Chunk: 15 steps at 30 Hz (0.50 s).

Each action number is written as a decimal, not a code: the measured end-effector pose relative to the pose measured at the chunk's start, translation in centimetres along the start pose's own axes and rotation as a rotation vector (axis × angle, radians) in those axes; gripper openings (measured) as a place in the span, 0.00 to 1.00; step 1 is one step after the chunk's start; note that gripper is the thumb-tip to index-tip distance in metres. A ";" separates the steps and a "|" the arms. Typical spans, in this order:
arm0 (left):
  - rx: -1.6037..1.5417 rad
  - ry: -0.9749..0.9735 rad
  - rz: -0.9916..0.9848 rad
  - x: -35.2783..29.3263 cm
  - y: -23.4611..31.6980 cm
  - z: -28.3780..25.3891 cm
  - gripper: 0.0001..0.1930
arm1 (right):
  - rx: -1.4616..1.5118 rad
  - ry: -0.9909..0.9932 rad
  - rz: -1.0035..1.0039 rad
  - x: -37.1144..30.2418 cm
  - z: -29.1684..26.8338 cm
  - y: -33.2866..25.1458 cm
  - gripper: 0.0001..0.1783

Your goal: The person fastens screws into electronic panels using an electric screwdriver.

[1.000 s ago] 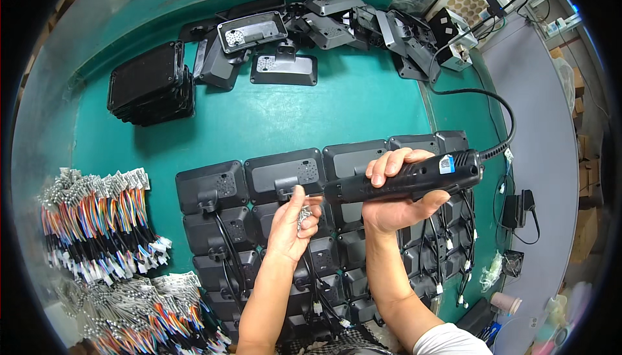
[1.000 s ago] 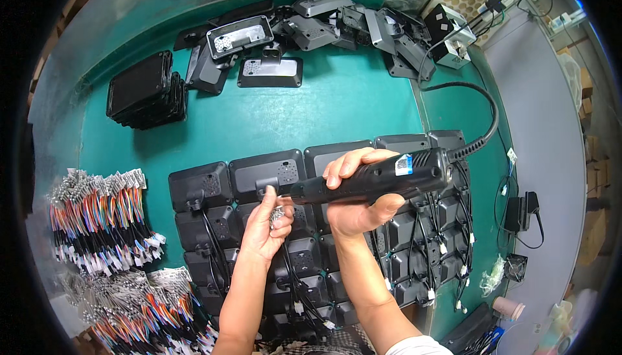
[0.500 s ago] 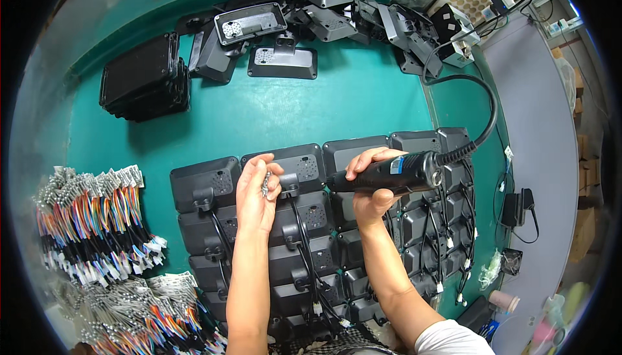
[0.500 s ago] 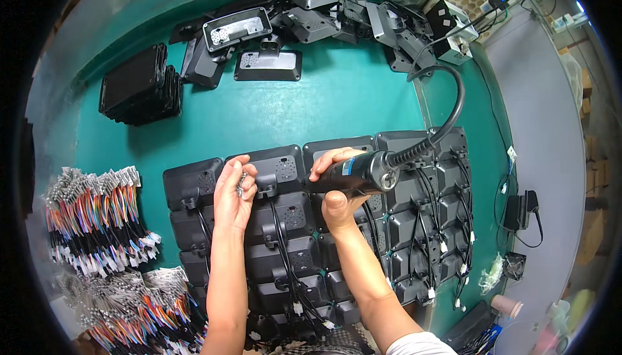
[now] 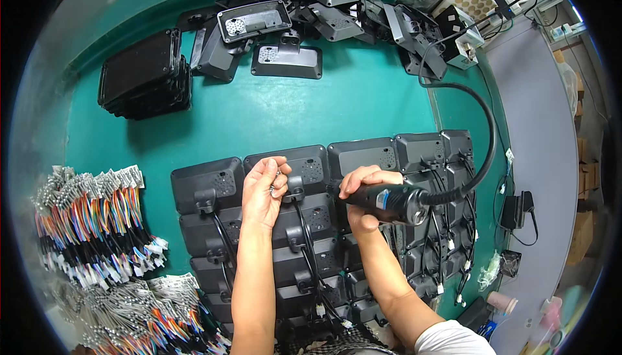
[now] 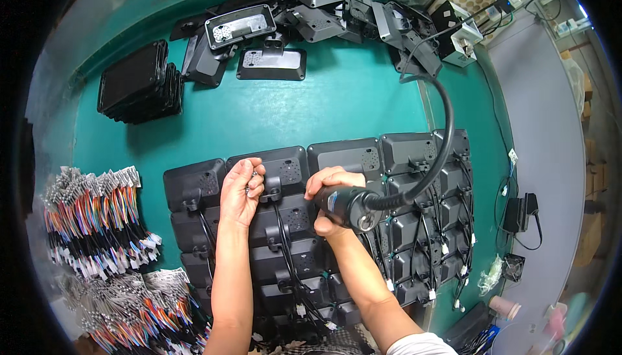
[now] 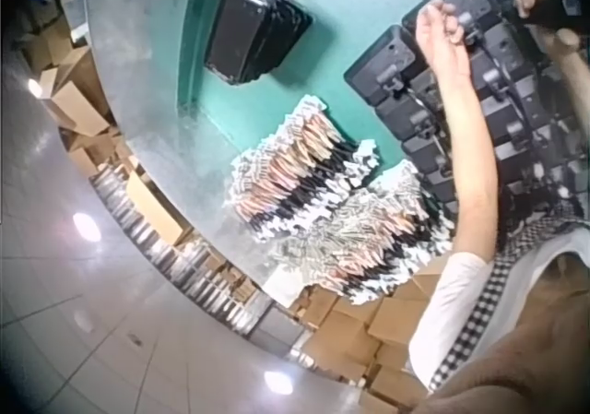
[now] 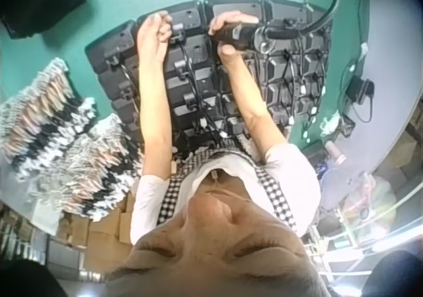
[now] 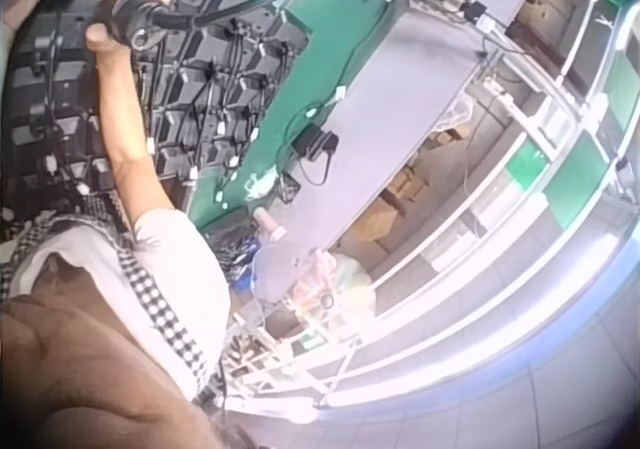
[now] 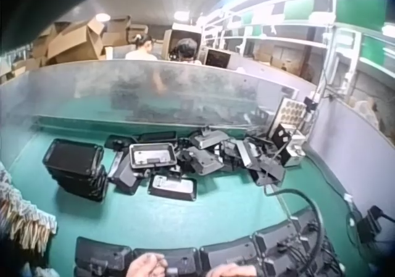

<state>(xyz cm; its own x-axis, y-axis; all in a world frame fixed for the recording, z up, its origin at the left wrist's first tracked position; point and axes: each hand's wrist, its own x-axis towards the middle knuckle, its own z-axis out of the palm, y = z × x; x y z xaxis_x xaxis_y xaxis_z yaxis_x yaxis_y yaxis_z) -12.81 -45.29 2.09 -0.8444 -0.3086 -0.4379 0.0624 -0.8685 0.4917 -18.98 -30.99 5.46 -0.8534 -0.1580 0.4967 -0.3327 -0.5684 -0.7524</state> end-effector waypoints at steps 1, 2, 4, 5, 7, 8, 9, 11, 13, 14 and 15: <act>-0.003 0.009 -0.006 0.1 -0.1 0.0 0.10 | 0.003 -0.022 -0.010 -0.2 -0.1 0.2 0.39; -0.005 0.018 -0.012 0.1 -0.2 0.0 0.10 | 0.001 -0.021 -0.010 -0.2 -0.2 0.3 0.39; -0.009 0.018 -0.018 0.2 -0.3 0.0 0.10 | -0.003 -0.057 -0.022 -0.2 -0.3 0.3 0.39; 0.000 0.028 -0.012 0.2 -0.4 0.1 0.10 | 0.025 -0.024 -0.008 -0.3 -0.2 0.4 0.39; 0.011 0.034 -0.003 0.0 -0.4 0.2 0.11 | 0.037 -0.012 0.004 0.0 -0.3 0.4 0.39; 0.021 0.049 0.004 0.0 -0.4 0.1 0.11 | 0.051 0.001 0.019 0.3 -0.2 0.3 0.39; 0.032 0.065 0.010 -0.2 -0.3 0.2 0.11 | 0.028 0.052 0.052 0.3 0.2 0.0 0.39; 0.015 0.071 0.028 -0.9 -0.1 0.3 0.11 | -0.047 0.094 0.132 1.2 0.1 -0.3 0.37; -0.031 0.060 0.030 -2.2 -0.2 0.0 0.12 | -0.064 0.195 0.126 1.9 0.6 -1.4 0.35; -0.059 0.040 0.011 -3.7 -0.2 0.2 0.12 | -0.025 0.218 0.096 2.4 0.9 -2.5 0.36; -0.077 0.025 -0.028 -4.8 0.0 0.8 0.13 | 0.008 0.221 0.088 3.0 1.2 -3.4 0.35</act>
<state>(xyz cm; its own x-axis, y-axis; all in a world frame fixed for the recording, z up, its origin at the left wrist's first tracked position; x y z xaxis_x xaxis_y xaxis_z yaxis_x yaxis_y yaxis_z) -9.21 -43.49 4.73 -0.8331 -0.2922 -0.4696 0.0802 -0.9039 0.4201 -19.89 -30.46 10.04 -0.9464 -0.0276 0.3217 -0.2503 -0.5666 -0.7850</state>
